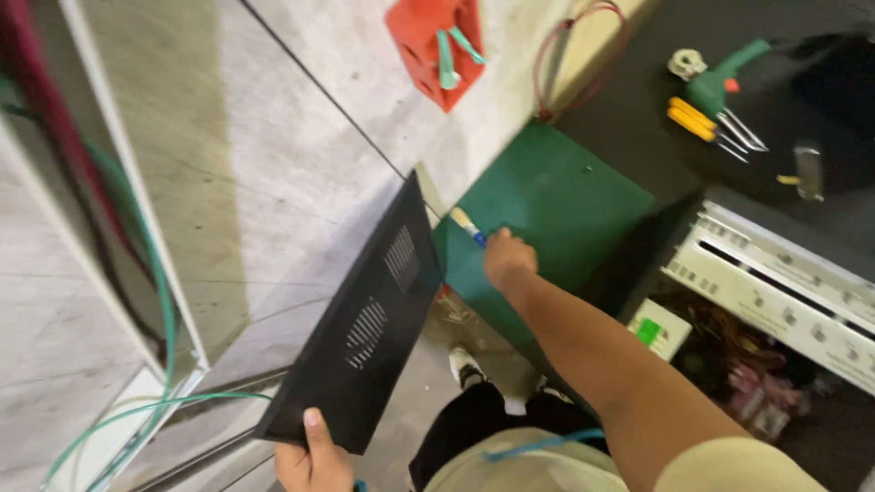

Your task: Removing the side panel of a PC case, cleaning it with a brush, and unscrewing internal components with a screwdriver.

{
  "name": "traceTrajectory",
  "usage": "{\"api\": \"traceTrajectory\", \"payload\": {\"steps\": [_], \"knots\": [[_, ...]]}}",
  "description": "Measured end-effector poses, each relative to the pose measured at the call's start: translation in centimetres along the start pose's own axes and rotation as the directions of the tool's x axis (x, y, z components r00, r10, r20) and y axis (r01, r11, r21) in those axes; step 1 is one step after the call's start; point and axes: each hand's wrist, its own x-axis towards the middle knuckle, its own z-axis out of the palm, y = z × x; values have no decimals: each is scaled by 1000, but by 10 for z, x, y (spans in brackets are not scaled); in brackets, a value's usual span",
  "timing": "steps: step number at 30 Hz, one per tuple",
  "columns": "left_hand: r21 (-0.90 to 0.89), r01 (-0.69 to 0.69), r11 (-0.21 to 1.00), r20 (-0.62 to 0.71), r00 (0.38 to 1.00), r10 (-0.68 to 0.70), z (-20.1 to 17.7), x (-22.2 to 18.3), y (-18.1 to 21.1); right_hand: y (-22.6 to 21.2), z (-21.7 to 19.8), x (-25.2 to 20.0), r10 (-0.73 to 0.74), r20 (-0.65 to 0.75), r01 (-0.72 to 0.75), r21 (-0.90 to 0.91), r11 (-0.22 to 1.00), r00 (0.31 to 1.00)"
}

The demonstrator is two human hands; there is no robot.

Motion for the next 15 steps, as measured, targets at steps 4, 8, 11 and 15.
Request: {"api": "traceTrajectory", "payload": {"steps": [4, 8, 11, 15], "knots": [[-20, -173, 985, 56, 983, 174, 0, 8, -14, 9, -11, -41, -70, 50, 70, 14, 997, 996], [-126, -195, 973, 161, 963, 215, 13, 21, 19, 71, -38, -95, -305, -100, 321, 295, 900, 947], [-285, -206, 936, 138, 958, 253, 22, 25, 18, 143, -47, -174, -311, -374, 464, 446, 766, 874], [-325, -177, 929, 165, 957, 240, 41, 34, 48, 201, -96, -258, -7, -535, 247, 378, 892, 845]]}}
